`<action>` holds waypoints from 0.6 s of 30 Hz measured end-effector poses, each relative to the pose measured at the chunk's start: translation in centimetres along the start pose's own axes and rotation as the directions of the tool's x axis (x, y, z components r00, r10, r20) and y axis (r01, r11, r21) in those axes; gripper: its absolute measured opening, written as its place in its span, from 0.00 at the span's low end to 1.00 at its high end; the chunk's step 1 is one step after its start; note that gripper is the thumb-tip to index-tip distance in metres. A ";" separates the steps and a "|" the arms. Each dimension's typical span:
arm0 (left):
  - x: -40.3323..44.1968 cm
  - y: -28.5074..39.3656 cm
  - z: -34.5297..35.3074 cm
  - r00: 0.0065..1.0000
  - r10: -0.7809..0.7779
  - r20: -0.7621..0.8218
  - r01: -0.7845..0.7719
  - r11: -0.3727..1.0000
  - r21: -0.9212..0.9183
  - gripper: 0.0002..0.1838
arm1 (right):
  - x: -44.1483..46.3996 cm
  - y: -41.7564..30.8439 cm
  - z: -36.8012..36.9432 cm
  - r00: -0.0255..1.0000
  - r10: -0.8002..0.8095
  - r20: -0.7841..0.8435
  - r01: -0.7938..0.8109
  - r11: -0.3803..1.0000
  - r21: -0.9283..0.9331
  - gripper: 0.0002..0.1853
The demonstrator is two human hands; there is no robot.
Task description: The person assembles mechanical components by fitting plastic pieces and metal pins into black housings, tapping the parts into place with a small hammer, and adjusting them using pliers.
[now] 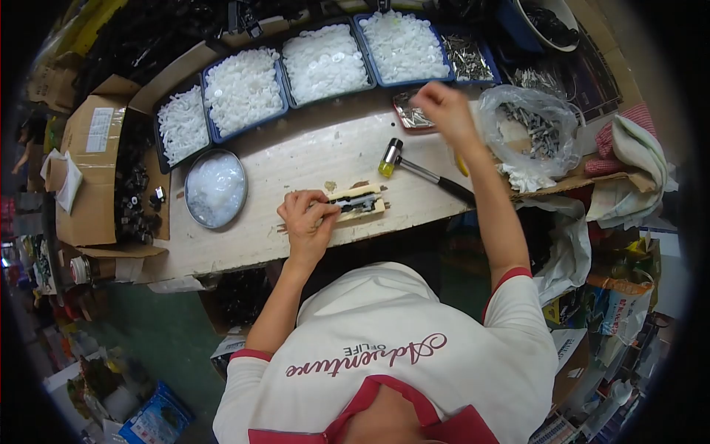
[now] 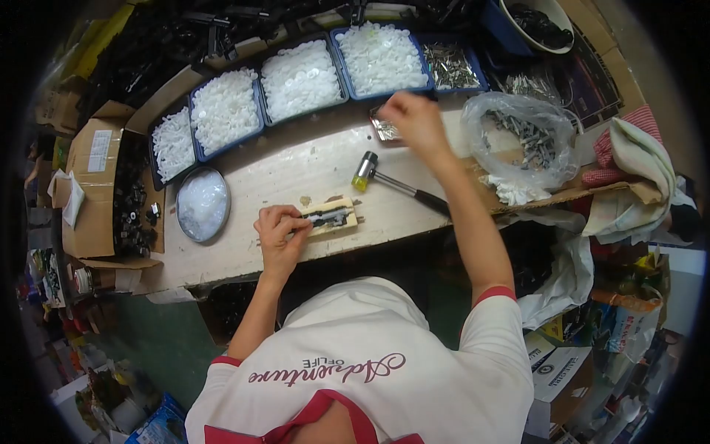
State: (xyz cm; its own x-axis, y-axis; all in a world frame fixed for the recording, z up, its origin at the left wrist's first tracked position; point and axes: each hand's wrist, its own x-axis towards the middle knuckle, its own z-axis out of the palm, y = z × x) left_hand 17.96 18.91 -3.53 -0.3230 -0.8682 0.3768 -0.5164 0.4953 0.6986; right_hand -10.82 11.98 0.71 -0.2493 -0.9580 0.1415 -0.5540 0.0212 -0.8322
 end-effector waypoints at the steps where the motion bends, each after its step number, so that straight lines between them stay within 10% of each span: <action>1: 0.0 0.0 0.0 1.000 0.009 -0.008 -0.009 1.000 0.002 0.06 | 1.9 0.1 -1.2 0.996 -0.015 -0.092 0.006 0.995 -0.097 0.08; 9: 0.1 0.2 -0.2 0.999 0.038 0.009 -0.039 0.999 0.038 0.06 | 13.3 -2.6 0.2 0.912 -0.310 -0.267 0.146 0.857 -0.495 0.15; 18: 0.0 0.2 -0.3 1.000 0.004 0.014 -0.005 1.000 0.012 0.05 | 20.9 -3.6 2.0 0.927 0.100 -0.362 -0.228 0.916 -0.329 0.21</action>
State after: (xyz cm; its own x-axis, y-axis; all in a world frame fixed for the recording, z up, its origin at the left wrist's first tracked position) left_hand 18.06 19.03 -3.21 -0.3363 -0.8655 0.3712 -0.5248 0.4995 0.6893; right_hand -12.41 -8.68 5.57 -0.5743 -0.7820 0.2422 -0.7124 0.3316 -0.6185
